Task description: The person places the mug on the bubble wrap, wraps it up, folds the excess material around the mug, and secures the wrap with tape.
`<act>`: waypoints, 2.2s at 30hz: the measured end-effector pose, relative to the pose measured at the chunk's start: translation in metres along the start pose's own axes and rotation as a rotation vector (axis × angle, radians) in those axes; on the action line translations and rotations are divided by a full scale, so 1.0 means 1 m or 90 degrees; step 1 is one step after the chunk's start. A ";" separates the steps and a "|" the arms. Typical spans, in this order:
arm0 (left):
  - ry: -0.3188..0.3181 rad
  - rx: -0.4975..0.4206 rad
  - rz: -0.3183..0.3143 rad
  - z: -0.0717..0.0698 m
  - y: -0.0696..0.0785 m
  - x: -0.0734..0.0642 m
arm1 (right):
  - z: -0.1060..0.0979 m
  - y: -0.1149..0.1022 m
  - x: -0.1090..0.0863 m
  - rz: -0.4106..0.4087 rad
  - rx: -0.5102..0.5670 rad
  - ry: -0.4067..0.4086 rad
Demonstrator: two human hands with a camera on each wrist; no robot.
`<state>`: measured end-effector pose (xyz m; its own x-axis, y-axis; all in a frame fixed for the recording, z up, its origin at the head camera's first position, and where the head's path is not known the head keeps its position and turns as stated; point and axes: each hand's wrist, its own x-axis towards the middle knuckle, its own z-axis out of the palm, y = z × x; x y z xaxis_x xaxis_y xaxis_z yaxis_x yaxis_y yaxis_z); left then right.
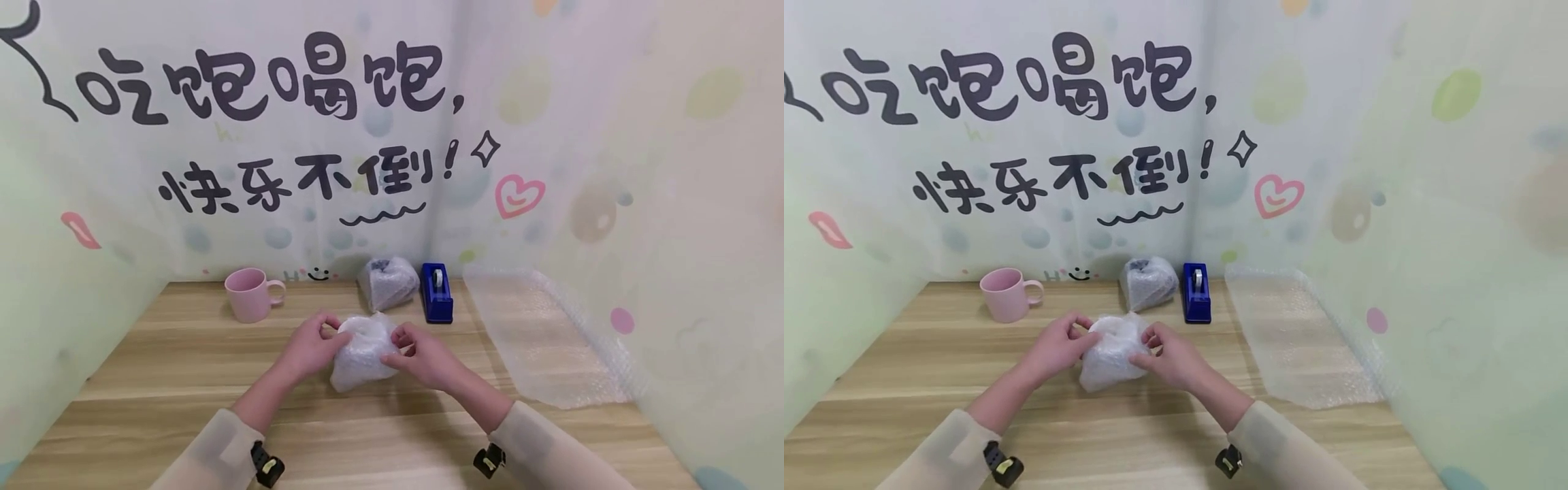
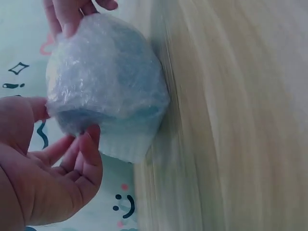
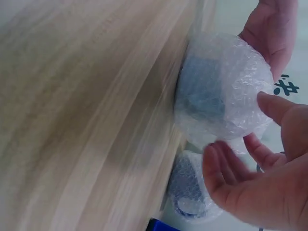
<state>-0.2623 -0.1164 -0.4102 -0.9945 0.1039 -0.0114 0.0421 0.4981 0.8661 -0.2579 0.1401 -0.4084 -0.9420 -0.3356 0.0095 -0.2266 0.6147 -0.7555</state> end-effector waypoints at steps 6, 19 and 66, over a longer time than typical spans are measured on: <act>-0.046 -0.001 0.044 -0.006 -0.001 -0.017 | 0.004 -0.007 0.010 0.000 -0.027 0.014; 0.042 -0.009 -0.034 -0.021 -0.020 0.014 | 0.028 -0.027 0.070 0.017 -0.075 0.067; -0.007 0.324 0.380 -0.081 -0.061 -0.020 | -0.128 0.075 -0.004 0.044 -0.298 0.017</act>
<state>-0.2529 -0.2190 -0.4224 -0.7890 0.4854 0.3766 0.6105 0.6883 0.3919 -0.3028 0.2791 -0.3809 -0.9632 -0.2687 -0.0090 -0.2454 0.8923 -0.3790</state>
